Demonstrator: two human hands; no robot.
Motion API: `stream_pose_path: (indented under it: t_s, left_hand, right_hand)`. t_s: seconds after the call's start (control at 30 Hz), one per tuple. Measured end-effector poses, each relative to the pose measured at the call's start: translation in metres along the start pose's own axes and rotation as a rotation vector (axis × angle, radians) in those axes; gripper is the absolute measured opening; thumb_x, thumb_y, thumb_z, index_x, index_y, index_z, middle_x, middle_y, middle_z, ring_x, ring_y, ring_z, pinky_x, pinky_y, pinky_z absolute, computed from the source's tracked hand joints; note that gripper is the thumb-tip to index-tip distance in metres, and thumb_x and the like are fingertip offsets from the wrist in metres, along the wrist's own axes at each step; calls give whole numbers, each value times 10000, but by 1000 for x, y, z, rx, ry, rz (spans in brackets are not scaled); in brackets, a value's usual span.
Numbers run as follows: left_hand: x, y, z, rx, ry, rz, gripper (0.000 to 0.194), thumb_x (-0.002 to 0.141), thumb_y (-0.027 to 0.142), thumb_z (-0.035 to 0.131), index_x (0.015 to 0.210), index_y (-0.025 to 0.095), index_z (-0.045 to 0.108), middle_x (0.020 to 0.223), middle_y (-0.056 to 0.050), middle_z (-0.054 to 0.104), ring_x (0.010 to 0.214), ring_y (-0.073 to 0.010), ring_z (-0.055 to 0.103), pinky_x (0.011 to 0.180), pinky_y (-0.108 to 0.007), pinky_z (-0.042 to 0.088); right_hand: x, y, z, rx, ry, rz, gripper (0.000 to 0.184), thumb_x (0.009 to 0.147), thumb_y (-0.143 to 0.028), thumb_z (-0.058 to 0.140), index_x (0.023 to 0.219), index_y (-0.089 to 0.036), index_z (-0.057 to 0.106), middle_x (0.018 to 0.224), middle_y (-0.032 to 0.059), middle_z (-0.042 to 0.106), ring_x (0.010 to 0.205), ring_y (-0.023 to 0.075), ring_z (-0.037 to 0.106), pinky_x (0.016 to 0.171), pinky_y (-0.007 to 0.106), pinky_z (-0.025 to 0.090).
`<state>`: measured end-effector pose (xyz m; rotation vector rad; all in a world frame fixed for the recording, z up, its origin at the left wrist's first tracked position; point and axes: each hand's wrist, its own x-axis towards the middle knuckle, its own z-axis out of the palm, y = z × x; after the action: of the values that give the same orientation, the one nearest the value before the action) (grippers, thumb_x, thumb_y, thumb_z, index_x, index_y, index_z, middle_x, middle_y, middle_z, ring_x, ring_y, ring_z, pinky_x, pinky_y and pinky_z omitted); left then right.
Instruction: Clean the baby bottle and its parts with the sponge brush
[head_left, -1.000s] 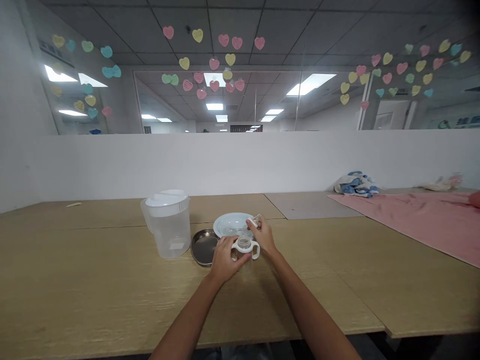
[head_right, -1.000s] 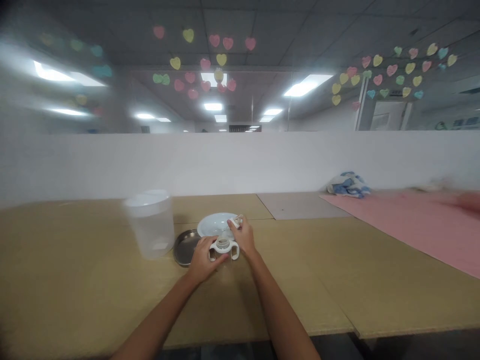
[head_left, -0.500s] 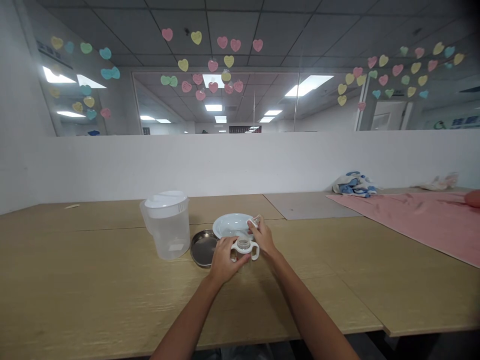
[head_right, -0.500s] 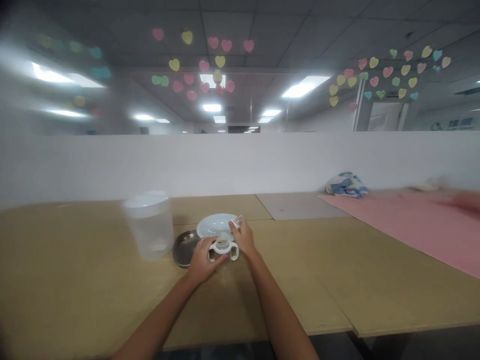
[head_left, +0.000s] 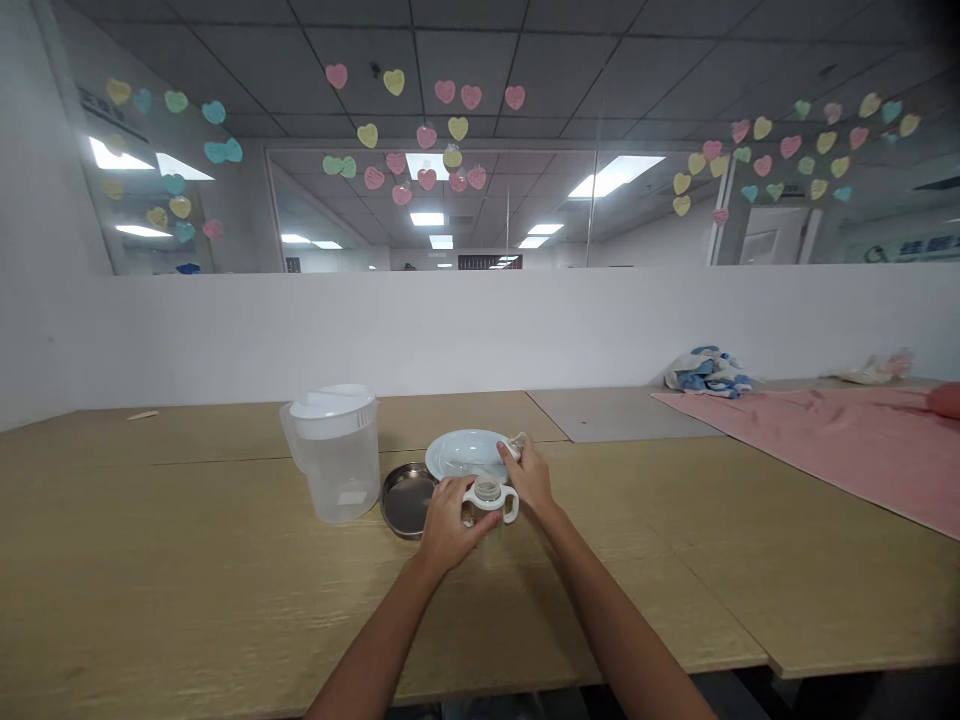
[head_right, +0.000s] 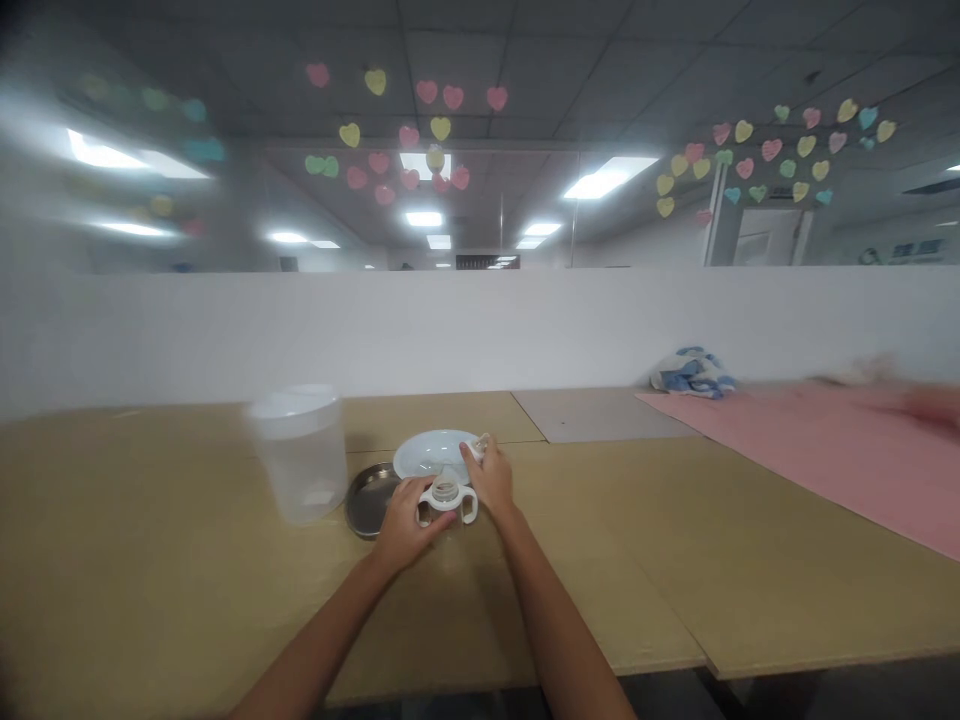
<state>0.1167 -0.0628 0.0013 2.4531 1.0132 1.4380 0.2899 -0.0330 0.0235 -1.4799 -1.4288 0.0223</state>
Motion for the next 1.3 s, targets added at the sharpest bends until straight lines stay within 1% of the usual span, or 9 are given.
stream_pose_path:
  t_s: [0.1,0.27,0.43,0.57,0.73,0.83,1.0,1.17,1.3]
  left_hand:
    - [0,1,0,2,-3,-9,477,726,502,611,1067,173,560,1041,-98,626,993,-261,539,869,-410,428]
    - [0,-1,1,4,1,-4,460,720,483,623,1056,174,569,1031,-98,632,980,-258,549,858,-409,437]
    - [-1,-3,3,6,4,-8,467,724,483,619,1072,176,560,1049,-96,625,995,-255,544,871,-416,432]
    - [-1,-3,2,-5,-5,-17,470,724,483,618,1076,179,557,1053,-100,620,999,-261,539,874,-424,428]
    - [-1,-4,3,-17,-23,-26,482,735,486,610,1093,172,539,1074,-106,606,1017,-266,523,887,-431,413]
    - [-1,-4,2,-20,-21,-20,481,733,491,611,1088,174,541,1071,-105,609,1014,-268,527,887,-433,410]
    - [0,-2,1,-19,-20,-7,459,736,485,606,1074,179,552,1054,-102,614,998,-265,536,869,-422,419]
    - [0,-1,0,-10,-12,0,448,734,471,618,1066,176,553,1053,-91,620,992,-248,537,863,-397,424]
    - [-1,-2,1,-2,-4,7,453,734,480,615,1066,178,555,1052,-90,621,990,-247,541,859,-399,427]
  right_hand:
    - [0,-2,-2,-70,-32,-3,369,840,-556,383,883,-203,483,775,38,630,731,196,590,632,256,377]
    - [-1,-7,-6,-189,-84,44,390,849,-552,383,967,-201,505,800,49,656,753,204,614,621,251,361]
    - [-2,-11,-8,-306,-43,60,420,837,-568,405,995,-195,516,796,70,668,743,222,625,595,258,336]
    - [-3,-13,-8,-294,-11,75,391,825,-550,437,977,-199,517,787,67,669,708,218,626,566,252,319]
    - [-2,-11,-8,-216,78,61,316,808,-499,480,878,-195,525,752,61,654,680,204,610,565,246,324]
    - [0,-8,-8,-165,145,71,312,798,-503,480,832,-194,517,710,55,638,645,200,590,568,249,331]
    - [6,-1,-12,-69,293,42,342,781,-530,469,824,-192,502,712,49,615,651,197,557,589,255,344]
    - [10,0,-21,31,442,76,362,768,-554,473,821,-197,479,719,31,590,648,185,529,611,258,350]
    - [11,2,-27,87,529,109,369,769,-563,469,831,-199,474,740,26,582,657,177,523,629,257,355]
